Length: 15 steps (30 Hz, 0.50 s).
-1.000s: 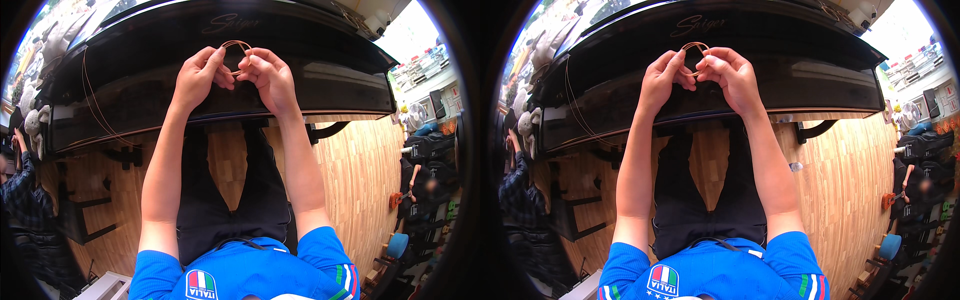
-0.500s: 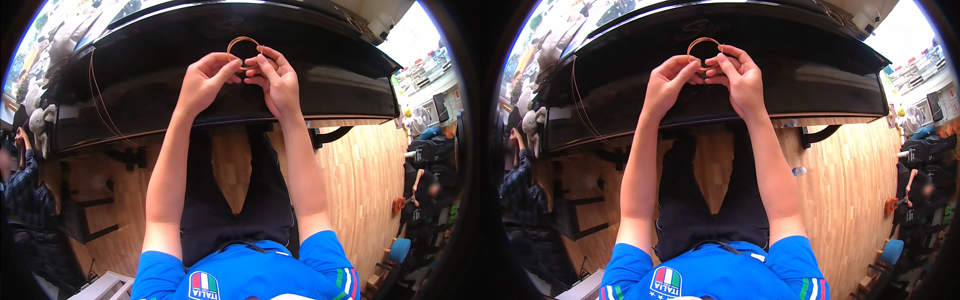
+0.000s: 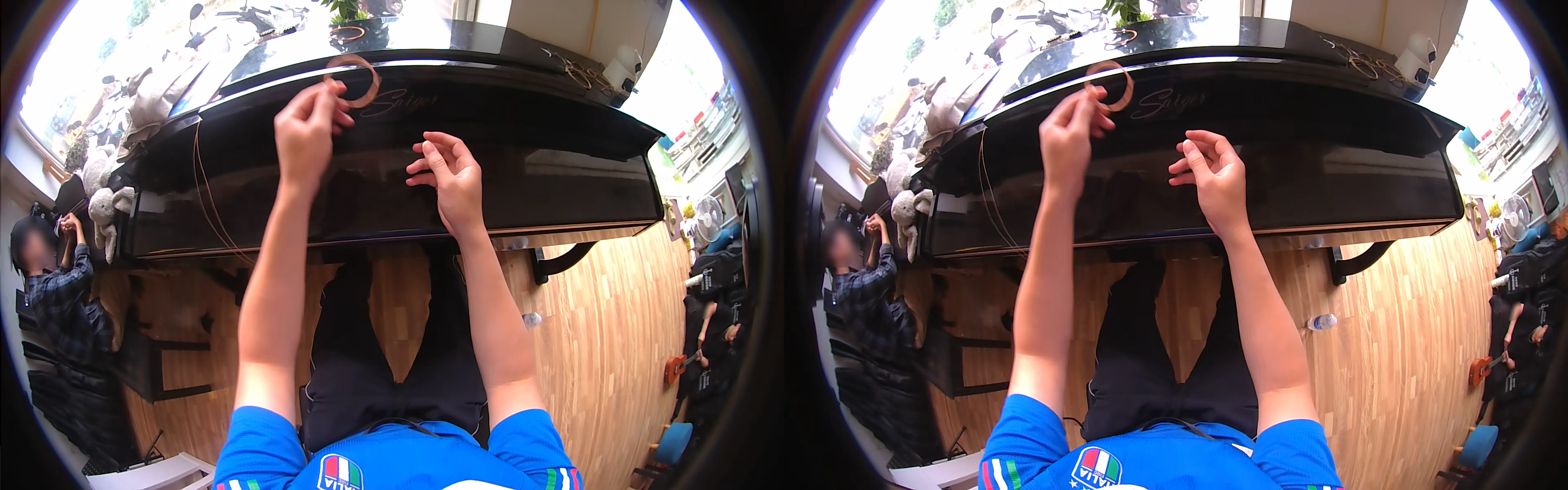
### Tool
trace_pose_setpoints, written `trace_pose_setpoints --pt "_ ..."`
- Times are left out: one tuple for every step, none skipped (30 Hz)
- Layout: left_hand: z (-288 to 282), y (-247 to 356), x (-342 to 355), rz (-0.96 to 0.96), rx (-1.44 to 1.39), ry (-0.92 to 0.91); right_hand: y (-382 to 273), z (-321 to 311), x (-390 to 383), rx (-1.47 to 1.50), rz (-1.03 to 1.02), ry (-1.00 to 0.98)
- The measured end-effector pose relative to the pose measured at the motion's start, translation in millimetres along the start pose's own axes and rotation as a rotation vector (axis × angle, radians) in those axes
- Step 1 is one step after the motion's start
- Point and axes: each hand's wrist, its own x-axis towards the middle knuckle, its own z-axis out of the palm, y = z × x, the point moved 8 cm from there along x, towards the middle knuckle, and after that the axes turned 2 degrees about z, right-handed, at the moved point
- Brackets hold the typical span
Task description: The person repeatedly bends and shapes a thin copper wire into circular loops using both hands. They form a loop, place it on the piano surface, then pick up the wire again to form another loop, repeating this cycle throughout the clip.
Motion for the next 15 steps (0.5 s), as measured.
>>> trace_pose_setpoints --pt "-10.0 10.5 20.1 0.023 0.077 0.034 -0.8 0.7 -1.2 0.001 0.0 -0.002" --pt "-15.6 15.9 40.8 0.02 0.204 0.041 -1.0 -1.4 -1.2 -0.004 -0.002 -0.001" --pt "-25.0 20.0 62.4 0.018 0.337 0.052 -1.1 -0.5 -1.2 -0.002 -0.004 -0.006" --pt "-33.7 16.1 86.4 0.005 0.405 0.033 -0.5 0.4 -1.4 0.001 -0.002 -0.009" --pt "-41.8 11.5 109.7 -0.008 0.472 0.015 -0.8 1.4 -1.9 0.003 0.0 -0.013" --pt "-51.2 3.2 129.3 -0.062 0.552 -0.021 -0.8 4.7 -2.4 0.012 0.002 -0.022" --pt "-58.5 -8.3 146.8 -0.116 0.626 -0.057 -0.2 5.2 -2.3 0.016 -0.004 -0.023" --pt "-61.2 -14.1 157.3 -0.172 0.696 -0.094 0.9 4.0 -2.1 0.016 -0.009 -0.023" --pt "-63.7 -20.0 166.9 -0.23 0.739 -0.119 0.7 4.0 -2.1 0.018 -0.014 -0.025" --pt "-59.9 -23.9 170.3 -0.291 0.775 -0.148 0.8 1.5 -2.4 0.014 -0.011 -0.017" --pt "-58.7 -27.7 171.5 -0.353 0.811 -0.176 0.9 -0.3 -2.9 0.012 -0.008 -0.01" --pt "-60.7 -27.6 174.8 -0.411 0.814 -0.198 1.1 -1.1 -2.6 0.01 -0.005 -0.005" --pt "-73.1 -36.4 189.0 -0.494 0.793 -0.233 0.4 1.0 -3.6 0.01 -0.007 -0.011" --pt "-85.9 -29.9 196.5 -0.442 0.854 -0.234 -0.7 0.8 -3.9 0.007 -0.012 -0.008" --pt "-101.8 -22.2 201.9 -0.39 0.915 -0.234 -1.3 1.0 -3.7 0.005 -0.016 -0.006"
